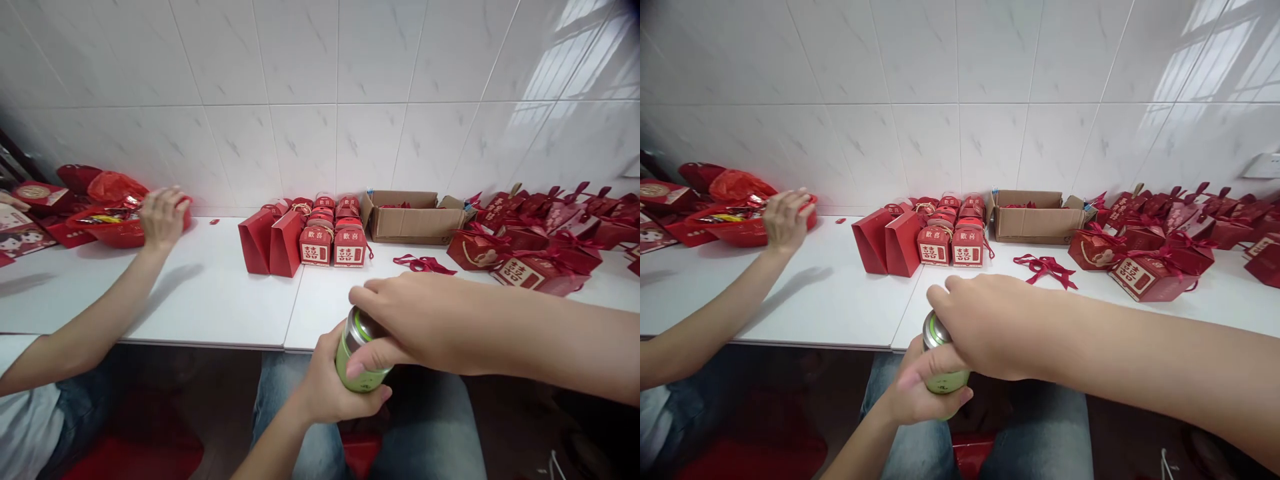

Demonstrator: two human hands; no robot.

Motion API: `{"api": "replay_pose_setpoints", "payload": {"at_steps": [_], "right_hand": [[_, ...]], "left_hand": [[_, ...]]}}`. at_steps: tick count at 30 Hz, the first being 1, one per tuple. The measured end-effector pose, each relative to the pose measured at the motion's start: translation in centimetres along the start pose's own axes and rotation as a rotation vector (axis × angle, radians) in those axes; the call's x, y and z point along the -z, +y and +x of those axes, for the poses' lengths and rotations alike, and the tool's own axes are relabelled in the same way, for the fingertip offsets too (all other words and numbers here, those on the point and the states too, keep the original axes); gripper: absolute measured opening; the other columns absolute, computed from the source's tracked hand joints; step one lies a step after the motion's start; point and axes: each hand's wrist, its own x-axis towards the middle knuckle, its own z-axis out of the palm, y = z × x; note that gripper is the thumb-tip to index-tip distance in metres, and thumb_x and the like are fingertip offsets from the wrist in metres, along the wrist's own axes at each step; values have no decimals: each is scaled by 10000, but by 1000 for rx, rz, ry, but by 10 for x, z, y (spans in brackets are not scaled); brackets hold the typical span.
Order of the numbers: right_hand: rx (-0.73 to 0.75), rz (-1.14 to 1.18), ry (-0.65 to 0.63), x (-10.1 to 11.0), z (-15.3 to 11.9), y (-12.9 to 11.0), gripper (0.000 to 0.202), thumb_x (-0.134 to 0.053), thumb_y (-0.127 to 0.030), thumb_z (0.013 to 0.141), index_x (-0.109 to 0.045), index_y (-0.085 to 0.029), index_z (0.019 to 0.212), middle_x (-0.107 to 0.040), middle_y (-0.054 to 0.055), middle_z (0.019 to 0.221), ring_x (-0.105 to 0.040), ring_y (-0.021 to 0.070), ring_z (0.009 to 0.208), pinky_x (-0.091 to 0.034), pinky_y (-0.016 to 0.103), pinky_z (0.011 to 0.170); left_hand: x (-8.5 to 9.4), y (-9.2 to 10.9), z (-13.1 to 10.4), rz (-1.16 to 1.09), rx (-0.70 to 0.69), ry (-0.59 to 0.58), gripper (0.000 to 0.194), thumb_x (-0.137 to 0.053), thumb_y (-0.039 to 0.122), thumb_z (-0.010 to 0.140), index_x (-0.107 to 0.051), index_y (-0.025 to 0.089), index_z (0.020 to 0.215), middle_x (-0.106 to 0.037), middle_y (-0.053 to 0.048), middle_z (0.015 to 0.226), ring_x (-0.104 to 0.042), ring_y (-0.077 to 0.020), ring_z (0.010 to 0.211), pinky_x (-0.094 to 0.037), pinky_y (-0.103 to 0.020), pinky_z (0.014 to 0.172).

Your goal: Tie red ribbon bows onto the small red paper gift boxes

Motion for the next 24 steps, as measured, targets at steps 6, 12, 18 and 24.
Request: {"api": "replay_pose_setpoints", "payload": {"at_steps": [6, 12, 18, 24], "right_hand": [[108, 110, -99, 16, -1, -3, 493, -636, -367, 764, -526, -244, 1229, -607, 56, 1027, -579, 130, 657, -364, 208, 479], [119, 112, -117, 27, 0, 3, 242, -647, -331, 764, -645, -206, 971, -626, 25, 844, -586, 155, 692, -361, 215, 483], [349, 367, 42, 32, -15, 18, 428, -650, -215, 786, -579, -235, 1207, -642, 23, 1052, -620, 151, 919, -509, 231, 728], [344, 826, 280, 3, -31, 35, 510, -693, -207, 772, -523, -275, 1248, -624, 23, 1158, -631, 174, 1028, -542, 276, 860]], "left_hand": [[-2, 5, -3, -10, -27, 0, 492, -742, 207, 563, -551, 173, 1015, -643, -23, 848, -594, -172, 700, -513, -280, 611], [1, 6, -1, 2, -151, -5, 421, -745, 193, 555, -561, 165, 932, -628, -12, 788, -564, -145, 639, -506, -272, 608], [2, 15, -4, -35, -283, -22, 548, -761, 216, 558, -544, 161, 1058, -634, -46, 902, -605, -198, 788, -525, -314, 730], [3, 41, -12, -77, -294, -74, 552, -796, 200, 523, -543, 174, 1013, -615, -24, 831, -601, -178, 729, -521, -282, 687]]}}
